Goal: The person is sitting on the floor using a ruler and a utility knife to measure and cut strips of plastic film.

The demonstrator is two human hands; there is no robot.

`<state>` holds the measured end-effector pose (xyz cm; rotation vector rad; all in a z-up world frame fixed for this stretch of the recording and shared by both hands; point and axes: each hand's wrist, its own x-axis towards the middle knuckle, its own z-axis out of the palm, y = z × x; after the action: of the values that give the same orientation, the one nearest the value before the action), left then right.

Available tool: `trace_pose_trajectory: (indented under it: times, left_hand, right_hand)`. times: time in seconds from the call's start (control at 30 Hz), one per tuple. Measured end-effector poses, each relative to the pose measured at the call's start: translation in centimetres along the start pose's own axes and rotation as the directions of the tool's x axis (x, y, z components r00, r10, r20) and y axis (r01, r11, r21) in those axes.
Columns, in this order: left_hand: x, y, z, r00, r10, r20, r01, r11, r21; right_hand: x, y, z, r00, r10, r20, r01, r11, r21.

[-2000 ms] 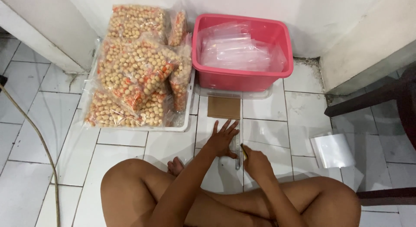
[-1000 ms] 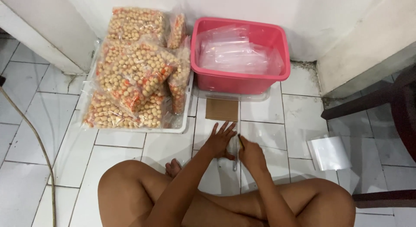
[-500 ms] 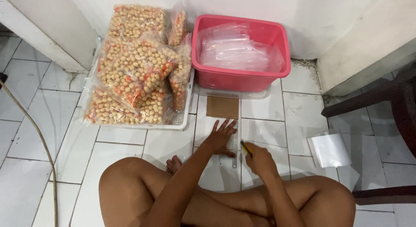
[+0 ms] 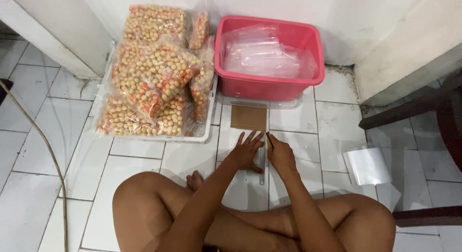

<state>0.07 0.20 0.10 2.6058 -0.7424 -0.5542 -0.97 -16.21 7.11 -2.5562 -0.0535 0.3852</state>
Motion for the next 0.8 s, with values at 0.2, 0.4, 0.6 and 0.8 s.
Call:
trace_pose_trajectory:
  times: [0.2,0.4,0.6,0.8]
  left_hand:
    - [0.2,-0.2,0.3,1.000,0.001,-0.011,-0.001,1.000,0.019]
    - [0.3,-0.3,0.6,1.000,0.001,-0.012,-0.001,1.000,0.000]
    - [0.2,-0.8,0.7,0.999,0.010,-0.037,-0.015,0.990,-0.144]
    - [0.8,-2.1,2.3,0.999,-0.018,-0.035,0.010,0.974,-0.224]
  right_hand:
    - [-4.0,0.1,0.3,0.989,0.048,0.142,-0.040,0.997,-0.064]
    - [-6.5,3.0,2.1,0.972,0.032,0.233,0.008,0.985,-0.172]
    - [-5.0,2.3,-0.3,0.934,0.091,0.345,-0.082,0.996,-0.042]
    - [-5.9,1.0,-4.6,0.885,0.262,0.384,-0.347,0.922,0.171]
